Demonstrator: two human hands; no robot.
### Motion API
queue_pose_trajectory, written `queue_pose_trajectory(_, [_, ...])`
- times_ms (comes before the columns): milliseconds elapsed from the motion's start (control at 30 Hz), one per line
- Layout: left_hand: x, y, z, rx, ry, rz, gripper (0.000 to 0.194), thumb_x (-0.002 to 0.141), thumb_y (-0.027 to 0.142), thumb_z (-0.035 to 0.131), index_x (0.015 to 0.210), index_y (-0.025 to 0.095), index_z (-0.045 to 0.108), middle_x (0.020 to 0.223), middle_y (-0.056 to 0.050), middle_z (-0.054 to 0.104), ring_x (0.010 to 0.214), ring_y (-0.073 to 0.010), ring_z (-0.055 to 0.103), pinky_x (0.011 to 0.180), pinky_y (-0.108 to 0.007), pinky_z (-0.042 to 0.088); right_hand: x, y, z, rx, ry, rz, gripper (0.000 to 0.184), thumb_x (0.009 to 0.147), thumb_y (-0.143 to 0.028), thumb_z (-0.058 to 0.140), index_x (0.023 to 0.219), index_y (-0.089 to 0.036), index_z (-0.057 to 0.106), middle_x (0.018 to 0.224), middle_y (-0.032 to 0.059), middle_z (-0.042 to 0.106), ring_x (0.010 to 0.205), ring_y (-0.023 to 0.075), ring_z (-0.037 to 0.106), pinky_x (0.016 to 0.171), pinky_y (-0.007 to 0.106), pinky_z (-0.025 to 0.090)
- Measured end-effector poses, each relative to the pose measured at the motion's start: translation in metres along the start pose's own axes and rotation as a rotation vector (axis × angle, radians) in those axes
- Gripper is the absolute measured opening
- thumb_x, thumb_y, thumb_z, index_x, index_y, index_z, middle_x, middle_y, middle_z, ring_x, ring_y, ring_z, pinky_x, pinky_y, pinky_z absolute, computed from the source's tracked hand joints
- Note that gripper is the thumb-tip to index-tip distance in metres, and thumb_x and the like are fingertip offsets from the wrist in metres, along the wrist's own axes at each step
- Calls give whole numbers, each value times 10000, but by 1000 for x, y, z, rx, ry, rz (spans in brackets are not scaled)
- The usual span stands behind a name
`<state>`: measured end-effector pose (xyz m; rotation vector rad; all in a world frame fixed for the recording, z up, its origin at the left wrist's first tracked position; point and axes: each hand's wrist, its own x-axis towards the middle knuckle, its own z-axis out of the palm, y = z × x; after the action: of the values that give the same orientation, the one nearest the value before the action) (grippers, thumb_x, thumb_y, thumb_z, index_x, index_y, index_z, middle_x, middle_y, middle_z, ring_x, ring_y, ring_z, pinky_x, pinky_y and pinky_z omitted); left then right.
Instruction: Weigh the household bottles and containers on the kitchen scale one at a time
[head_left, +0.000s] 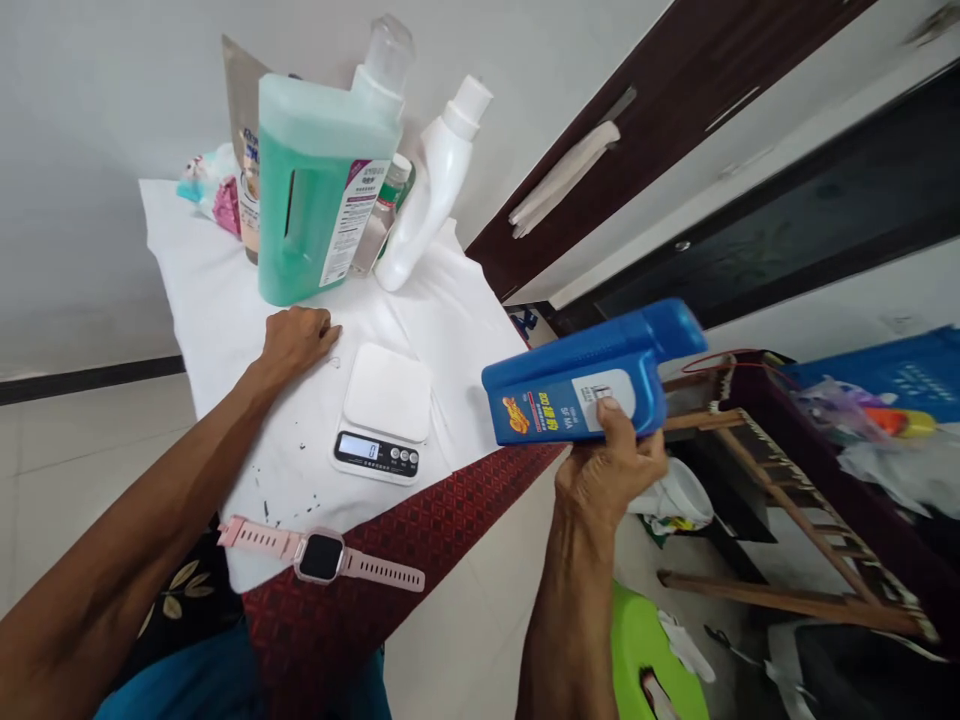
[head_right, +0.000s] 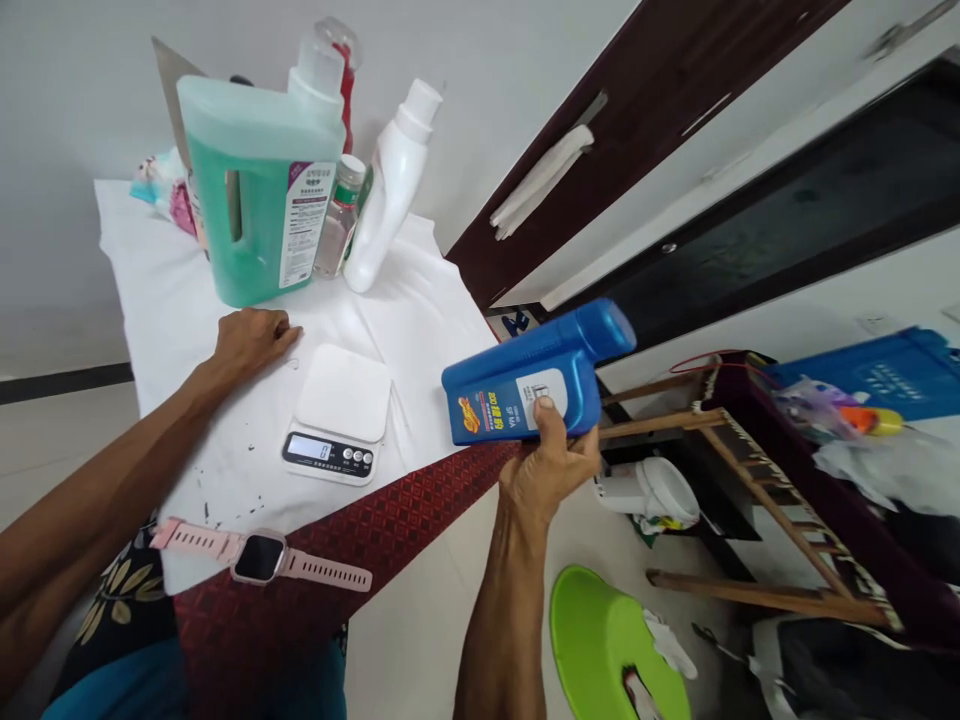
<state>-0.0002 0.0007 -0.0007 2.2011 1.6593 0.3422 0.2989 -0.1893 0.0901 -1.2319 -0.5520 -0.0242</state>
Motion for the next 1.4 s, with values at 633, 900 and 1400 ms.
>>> queue_pose_trajectory(633, [-2,2,-3,-34,-14,3,377,1007,402,473,1002,161,763,1013,-160,762,1030,-337,678,840,-405,427,-92,-21,53,-37,-578,88,268,798,-380,879,959,-212,745,833,-24,696,830,168,666,918,389,593])
queue_pose_trajectory(900, [0,2,-1,-37,-6,-23,384,1002,431,488,1004,171,771,980,-146,749,1017,-342,670,852,-420,428,-76,-15,20,-19,-601,81,838,676,-735,849,1355,-278,669,1370,110,694,1248,315,685,1040,526,574])
queue_pose_trajectory(1400, [-1,1,-1,-60,9,-29,362,985,444,518,965,180,766,958,-138,748,995,-328,678,858,-411,439,-90,-26,31,-53,-623,57,682,677,-384,977,1279,-278,675,1227,37,726,1138,223,705,1003,400,592])
